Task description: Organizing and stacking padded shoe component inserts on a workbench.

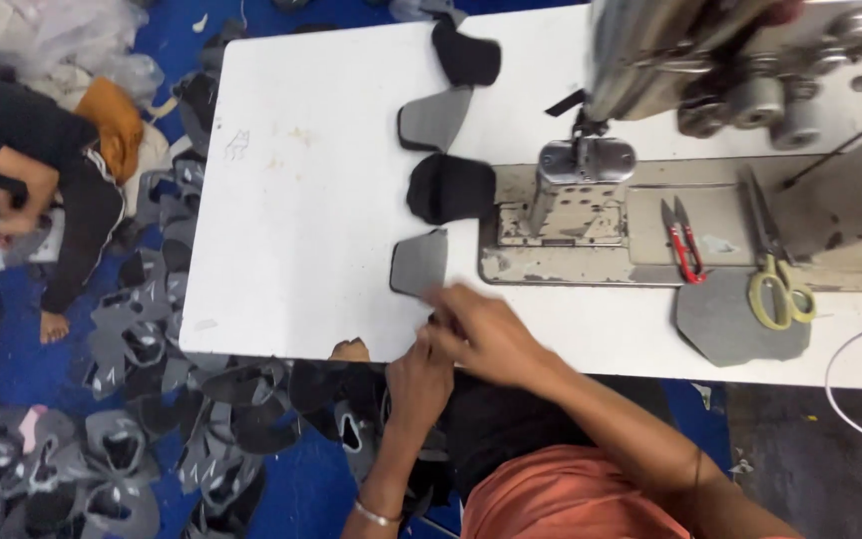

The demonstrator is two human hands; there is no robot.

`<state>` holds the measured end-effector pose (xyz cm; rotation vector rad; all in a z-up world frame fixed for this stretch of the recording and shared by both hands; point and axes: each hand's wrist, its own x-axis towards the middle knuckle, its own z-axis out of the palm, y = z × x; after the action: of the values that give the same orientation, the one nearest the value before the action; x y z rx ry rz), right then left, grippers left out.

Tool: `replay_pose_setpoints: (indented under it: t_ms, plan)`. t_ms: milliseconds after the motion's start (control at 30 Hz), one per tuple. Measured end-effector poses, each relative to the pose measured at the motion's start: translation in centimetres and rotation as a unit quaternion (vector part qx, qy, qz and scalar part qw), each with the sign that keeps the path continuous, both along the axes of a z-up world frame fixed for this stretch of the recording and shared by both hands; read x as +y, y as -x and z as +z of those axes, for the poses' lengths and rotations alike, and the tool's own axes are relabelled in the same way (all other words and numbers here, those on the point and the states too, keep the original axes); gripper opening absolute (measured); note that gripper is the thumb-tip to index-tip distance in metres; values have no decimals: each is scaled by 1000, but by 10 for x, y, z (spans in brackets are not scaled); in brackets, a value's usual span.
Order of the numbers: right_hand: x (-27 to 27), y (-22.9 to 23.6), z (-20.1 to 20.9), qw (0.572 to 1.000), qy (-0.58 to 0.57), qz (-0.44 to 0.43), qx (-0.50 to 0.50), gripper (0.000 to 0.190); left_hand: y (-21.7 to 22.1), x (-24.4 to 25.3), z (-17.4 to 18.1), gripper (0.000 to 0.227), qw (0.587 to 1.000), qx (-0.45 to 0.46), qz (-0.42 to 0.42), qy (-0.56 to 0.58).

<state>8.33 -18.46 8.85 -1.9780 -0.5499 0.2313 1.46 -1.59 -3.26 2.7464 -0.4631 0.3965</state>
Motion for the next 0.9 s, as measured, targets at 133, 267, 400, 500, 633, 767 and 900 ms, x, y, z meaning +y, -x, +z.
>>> replay_pose_setpoints:
  t_ms: [133,267,400,500,633,767,900]
  plan:
    - [21,-65,-11,981,93,-116,-125,76,3,-12,51,29,998,-28,-32,42]
    - [44,-96,-42,937,238,-127,-220,103,31,-7,46,20,993,113,12,29]
    - [67,-66,-67,917,273,-125,-264,64,65,-9,39,19,991,122,30,54]
    - [83,-35,-121,918,305,-81,-239,23,78,2,43,21,978,200,48,33]
    - [71,19,-126,918,258,-118,-279,16,58,25,107,28,959,281,-20,40]
    - [60,54,-123,915,259,-71,-301,19,-21,31,153,43,972,222,-30,65]
    - [56,70,-121,919,283,-44,-272,16,-135,-16,151,59,994,5,-57,94]
